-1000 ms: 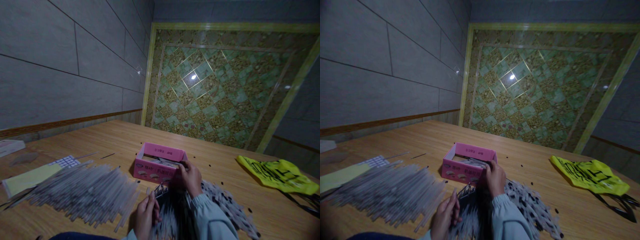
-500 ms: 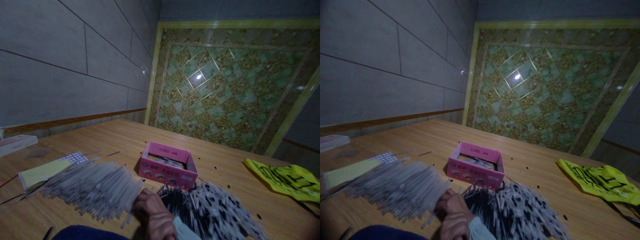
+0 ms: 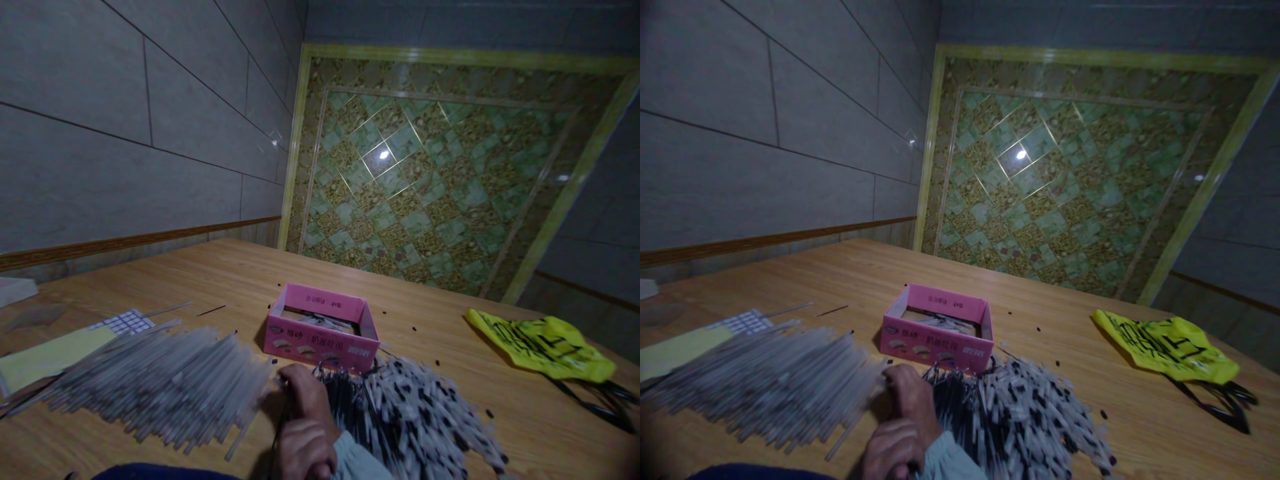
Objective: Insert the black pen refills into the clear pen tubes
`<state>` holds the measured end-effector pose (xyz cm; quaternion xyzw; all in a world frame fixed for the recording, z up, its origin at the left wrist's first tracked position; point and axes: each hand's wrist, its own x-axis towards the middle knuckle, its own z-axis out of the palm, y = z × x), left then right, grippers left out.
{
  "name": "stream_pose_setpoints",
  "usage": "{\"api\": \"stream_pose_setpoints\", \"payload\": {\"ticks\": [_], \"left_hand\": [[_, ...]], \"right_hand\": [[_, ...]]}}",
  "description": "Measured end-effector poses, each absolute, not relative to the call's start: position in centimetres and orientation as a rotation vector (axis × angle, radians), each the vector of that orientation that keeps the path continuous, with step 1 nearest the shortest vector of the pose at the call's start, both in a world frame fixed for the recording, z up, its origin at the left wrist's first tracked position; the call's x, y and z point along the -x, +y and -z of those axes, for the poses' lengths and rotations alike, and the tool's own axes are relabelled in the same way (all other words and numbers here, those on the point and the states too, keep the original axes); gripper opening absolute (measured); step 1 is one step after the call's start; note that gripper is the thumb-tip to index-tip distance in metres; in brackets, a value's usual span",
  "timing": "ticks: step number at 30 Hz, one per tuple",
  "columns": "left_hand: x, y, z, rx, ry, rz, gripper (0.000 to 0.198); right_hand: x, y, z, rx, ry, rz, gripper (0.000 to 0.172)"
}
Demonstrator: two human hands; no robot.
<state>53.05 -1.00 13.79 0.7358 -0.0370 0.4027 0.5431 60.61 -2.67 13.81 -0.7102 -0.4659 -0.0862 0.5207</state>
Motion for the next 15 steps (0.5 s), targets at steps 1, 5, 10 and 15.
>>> {"api": "stream_pose_setpoints", "payload": {"ticks": [1, 5, 10, 15], "left_hand": [[-53.0, -0.8, -13.9, -1.758, -0.116, -0.912, 0.061], [-52.9, -0.9, -14.8, -1.755, -0.059, -0.929, 0.059], [-53.8, -1.5, -16.2, -1.747, 0.2, -0.789, 0.035], [-55.0, -0.8, -15.2, -1.407, 0.271, -0.629, 0.034]], "right_hand": [[-61.5, -2.5, -14.8, 1.665, -1.102, 0.222, 0.025], [-63.3, -4.8, -18.3, 1.287, -0.633, 0.084, 0.043], [-62.7, -9.3, -18.3, 1.209, -0.493, -0.065, 0.034], [-61.8, -10.3, -14.5, 1.375, -0.576, 0.015, 0.02]]}}
